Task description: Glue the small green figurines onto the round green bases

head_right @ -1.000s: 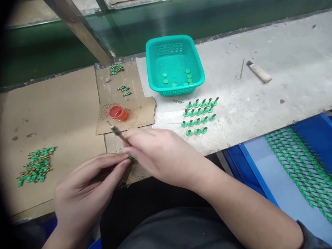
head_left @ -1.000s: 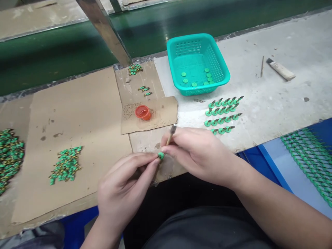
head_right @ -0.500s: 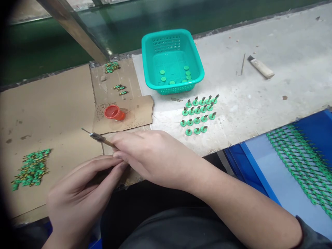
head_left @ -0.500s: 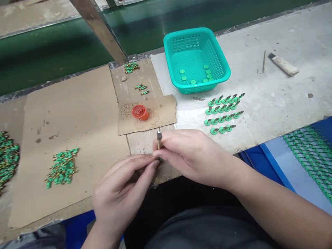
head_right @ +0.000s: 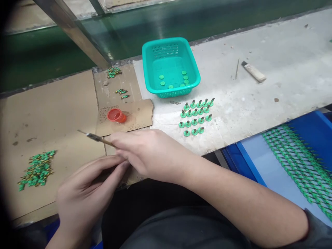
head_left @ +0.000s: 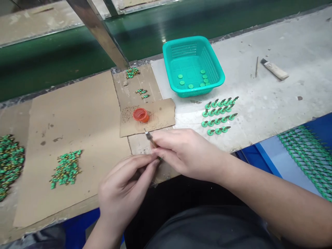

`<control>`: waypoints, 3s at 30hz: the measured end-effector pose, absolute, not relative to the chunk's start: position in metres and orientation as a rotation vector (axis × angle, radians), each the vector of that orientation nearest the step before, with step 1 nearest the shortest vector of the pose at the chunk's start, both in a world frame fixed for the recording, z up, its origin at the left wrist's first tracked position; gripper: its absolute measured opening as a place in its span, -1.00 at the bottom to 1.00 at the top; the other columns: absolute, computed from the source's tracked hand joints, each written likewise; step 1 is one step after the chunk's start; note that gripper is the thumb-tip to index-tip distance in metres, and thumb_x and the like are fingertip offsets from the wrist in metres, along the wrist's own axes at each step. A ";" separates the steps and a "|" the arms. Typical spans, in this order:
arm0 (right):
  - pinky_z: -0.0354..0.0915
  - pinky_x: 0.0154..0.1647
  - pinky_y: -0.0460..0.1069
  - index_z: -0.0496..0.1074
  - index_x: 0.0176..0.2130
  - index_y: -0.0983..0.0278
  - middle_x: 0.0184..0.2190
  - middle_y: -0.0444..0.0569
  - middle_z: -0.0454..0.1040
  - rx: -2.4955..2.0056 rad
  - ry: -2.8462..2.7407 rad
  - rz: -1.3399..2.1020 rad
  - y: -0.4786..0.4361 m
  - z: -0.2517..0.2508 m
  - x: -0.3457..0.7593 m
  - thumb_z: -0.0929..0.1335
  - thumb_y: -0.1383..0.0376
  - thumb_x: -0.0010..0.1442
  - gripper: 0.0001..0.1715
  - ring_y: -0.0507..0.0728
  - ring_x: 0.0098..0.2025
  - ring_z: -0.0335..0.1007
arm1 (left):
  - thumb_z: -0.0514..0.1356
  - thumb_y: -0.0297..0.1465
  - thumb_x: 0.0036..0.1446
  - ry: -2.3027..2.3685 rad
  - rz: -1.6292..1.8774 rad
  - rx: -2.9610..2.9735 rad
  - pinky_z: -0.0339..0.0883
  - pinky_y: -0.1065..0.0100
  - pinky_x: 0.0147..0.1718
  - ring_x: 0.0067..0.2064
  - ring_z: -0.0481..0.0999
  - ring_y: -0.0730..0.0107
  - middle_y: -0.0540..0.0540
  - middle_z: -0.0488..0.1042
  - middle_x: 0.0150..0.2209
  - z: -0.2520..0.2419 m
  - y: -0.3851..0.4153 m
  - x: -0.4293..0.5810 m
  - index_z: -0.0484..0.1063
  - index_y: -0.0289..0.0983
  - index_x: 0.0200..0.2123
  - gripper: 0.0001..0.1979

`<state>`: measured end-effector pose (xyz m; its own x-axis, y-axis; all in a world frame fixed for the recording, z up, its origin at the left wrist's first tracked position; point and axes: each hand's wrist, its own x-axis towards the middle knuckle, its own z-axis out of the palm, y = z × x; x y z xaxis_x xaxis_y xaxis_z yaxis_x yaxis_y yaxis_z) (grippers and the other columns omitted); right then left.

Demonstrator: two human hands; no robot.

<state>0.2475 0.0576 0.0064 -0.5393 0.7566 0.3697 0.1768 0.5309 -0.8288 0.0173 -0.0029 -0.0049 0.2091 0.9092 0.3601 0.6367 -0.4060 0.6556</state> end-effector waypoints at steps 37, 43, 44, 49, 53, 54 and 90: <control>0.49 -0.06 -0.03 0.44 -0.06 0.16 -0.16 -0.11 0.67 -0.800 -1.950 0.786 0.037 0.000 0.250 0.34 0.40 0.67 -0.82 0.09 -0.15 0.62 | 0.44 -0.34 0.46 1.477 1.040 2.010 0.70 0.30 -0.10 -0.18 0.80 0.32 0.06 0.81 -0.15 -0.005 -0.003 0.016 0.78 0.00 -0.11 -0.92; 0.53 -0.07 -0.02 0.48 -0.03 0.18 -0.17 -0.08 0.68 -0.853 -1.920 0.756 0.032 -0.008 0.253 0.35 0.30 0.71 -0.85 0.11 -0.16 0.67 | 0.45 -0.31 0.47 1.495 1.051 1.974 0.68 0.32 -0.11 -0.21 0.78 0.34 0.04 0.81 -0.17 -0.003 -0.004 0.019 0.78 -0.03 -0.14 -0.93; 0.53 -0.07 -0.02 0.47 -0.03 0.18 -0.17 -0.08 0.69 -0.842 -1.922 0.752 0.031 -0.009 0.253 0.35 0.29 0.72 -0.85 0.11 -0.16 0.67 | 0.45 -0.33 0.47 1.485 1.052 1.977 0.68 0.33 -0.11 -0.21 0.78 0.35 0.05 0.81 -0.17 -0.003 -0.004 0.019 0.77 -0.03 -0.14 -0.93; 0.53 -0.07 -0.02 0.46 -0.04 0.19 -0.19 -0.07 0.67 -0.795 -1.932 0.784 0.030 -0.011 0.250 0.33 0.30 0.73 -0.82 0.11 -0.17 0.66 | 0.44 -0.36 0.48 1.446 1.038 1.993 0.67 0.34 -0.10 -0.19 0.79 0.37 0.08 0.81 -0.15 -0.003 -0.002 0.018 0.77 0.01 -0.10 -0.90; 0.53 -0.06 0.00 0.43 -0.06 0.16 -0.19 -0.08 0.65 -0.803 -1.971 0.829 0.032 -0.008 0.250 0.31 0.30 0.74 -0.80 0.11 -0.15 0.64 | 0.44 -0.33 0.48 1.483 1.035 1.962 0.69 0.28 -0.13 -0.19 0.79 0.31 0.06 0.81 -0.16 -0.002 -0.003 0.018 0.78 0.01 -0.12 -0.91; 0.53 -0.05 0.00 0.42 -0.06 0.15 -0.19 -0.08 0.65 -0.807 -1.973 0.840 0.033 -0.007 0.250 0.31 0.31 0.73 -0.80 0.12 -0.14 0.64 | 0.43 -0.32 0.48 1.494 1.034 1.959 0.70 0.27 -0.13 -0.20 0.79 0.30 0.05 0.81 -0.16 -0.002 -0.003 0.019 0.78 0.00 -0.12 -0.91; 0.67 -0.14 0.01 0.57 -0.14 0.13 -0.25 -0.06 0.75 -1.033 -1.497 1.224 0.008 -0.019 0.261 0.45 0.18 0.61 -0.81 0.18 -0.22 0.80 | 0.67 0.09 0.09 1.106 0.965 1.042 0.42 0.51 -0.54 -0.56 0.44 0.54 -0.09 0.61 -0.50 0.059 -0.007 0.010 0.73 -0.27 -0.34 -0.47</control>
<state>0.2615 0.0081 -0.0186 -0.2309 0.9630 0.1390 0.0547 0.1555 -0.9863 0.0104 -0.0075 0.0589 0.1841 0.9586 -0.2173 -0.0856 0.2358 0.9680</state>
